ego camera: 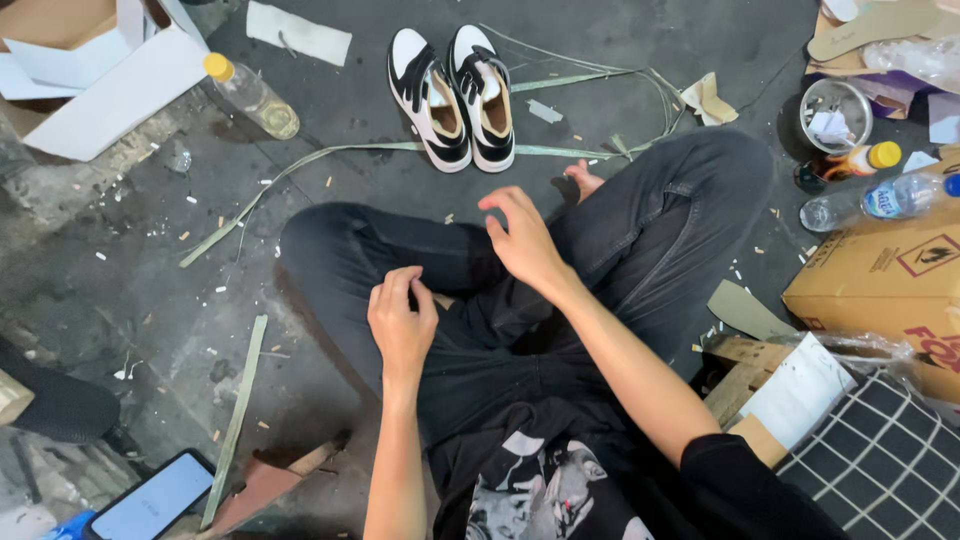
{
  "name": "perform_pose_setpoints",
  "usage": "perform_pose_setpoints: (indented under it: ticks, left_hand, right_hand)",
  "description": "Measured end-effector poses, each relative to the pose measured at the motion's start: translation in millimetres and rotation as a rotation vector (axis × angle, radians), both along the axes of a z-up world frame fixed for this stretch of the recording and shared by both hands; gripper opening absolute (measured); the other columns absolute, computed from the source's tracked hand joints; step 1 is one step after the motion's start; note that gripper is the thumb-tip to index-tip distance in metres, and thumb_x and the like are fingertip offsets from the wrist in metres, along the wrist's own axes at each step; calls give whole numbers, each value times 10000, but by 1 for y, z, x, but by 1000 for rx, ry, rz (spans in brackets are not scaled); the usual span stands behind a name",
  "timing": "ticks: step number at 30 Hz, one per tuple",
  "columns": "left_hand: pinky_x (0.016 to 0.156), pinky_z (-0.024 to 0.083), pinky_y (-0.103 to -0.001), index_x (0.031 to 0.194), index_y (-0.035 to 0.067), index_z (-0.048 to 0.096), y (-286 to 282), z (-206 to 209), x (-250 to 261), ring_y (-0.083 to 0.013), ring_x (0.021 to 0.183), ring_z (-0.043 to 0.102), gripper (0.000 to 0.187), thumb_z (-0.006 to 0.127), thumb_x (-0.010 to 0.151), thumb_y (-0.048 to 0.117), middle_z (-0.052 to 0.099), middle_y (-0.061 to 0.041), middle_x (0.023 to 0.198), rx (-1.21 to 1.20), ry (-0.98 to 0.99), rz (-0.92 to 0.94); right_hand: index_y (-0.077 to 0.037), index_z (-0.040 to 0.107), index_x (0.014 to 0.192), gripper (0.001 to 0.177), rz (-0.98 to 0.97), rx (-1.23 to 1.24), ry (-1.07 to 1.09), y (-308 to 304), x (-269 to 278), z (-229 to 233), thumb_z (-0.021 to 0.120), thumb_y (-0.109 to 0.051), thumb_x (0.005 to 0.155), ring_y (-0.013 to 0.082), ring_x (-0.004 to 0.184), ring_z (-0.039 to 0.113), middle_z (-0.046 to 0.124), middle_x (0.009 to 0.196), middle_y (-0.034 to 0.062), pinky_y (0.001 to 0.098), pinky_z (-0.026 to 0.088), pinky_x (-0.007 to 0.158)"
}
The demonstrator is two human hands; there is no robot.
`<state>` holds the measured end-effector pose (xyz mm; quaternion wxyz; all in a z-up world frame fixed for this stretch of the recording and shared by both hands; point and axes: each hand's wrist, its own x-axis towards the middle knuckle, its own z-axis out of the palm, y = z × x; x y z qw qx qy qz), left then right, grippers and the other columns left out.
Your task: The person places a pair of shoes into a box, writes on the outside of the box with a marker, and then uses a small piece of material to wipe the side of one of the shoes.
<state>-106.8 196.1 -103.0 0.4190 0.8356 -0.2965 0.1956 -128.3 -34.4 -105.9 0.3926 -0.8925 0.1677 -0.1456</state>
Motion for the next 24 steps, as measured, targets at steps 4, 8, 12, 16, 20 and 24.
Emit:
perform_pose_setpoints:
  ticks: [4,8,12,16,20,24]
  left_hand:
    - [746,530,-332,1034,54,694,1,-12,6,-230,823,712,174,613,958,-80,697,-30,895,32,45,45]
    - [753,528,-310,1012,94,711,-8,-17,14,-203,818,720,188,644,933,-63,704,6,872,48,36,104]
    - [731,510,-296,1023,106,708,-10,-23,21,-179,771,707,181,633,944,-38,702,16,851,112,75,131]
    - [698,481,-281,1036,135,712,-14,-19,21,-142,699,671,190,620,953,-10,684,45,823,187,79,145]
    - [696,468,-278,1046,147,698,-21,-23,21,-124,692,661,170,608,970,25,660,67,825,257,97,155]
    - [720,534,-327,1115,104,716,-48,-1,28,-228,784,712,210,609,972,-6,702,-22,902,124,271,101]
  right_hand:
    - [-62,636,1220,323,49,-242,-23,-46,64,-32,666,-15,902,396,1198,608,614,1218,161,502,532,981]
    - [-40,566,1379,520,84,-531,65,-72,96,-51,742,-142,900,355,1334,545,566,1395,151,506,574,889]
    - [-128,607,1222,372,140,-712,174,-90,89,-63,760,-196,889,245,1129,574,597,1101,23,428,552,798]
    - [-184,616,1001,180,235,-588,210,-95,65,-59,731,-207,865,216,970,616,593,895,-24,379,554,719]
    - [-203,618,1004,165,259,-527,250,-94,60,-48,708,-239,871,217,943,621,595,869,-24,401,569,701]
    - [-230,674,1029,180,177,-231,265,-100,67,-22,729,-335,894,245,956,675,678,891,-19,448,583,786]
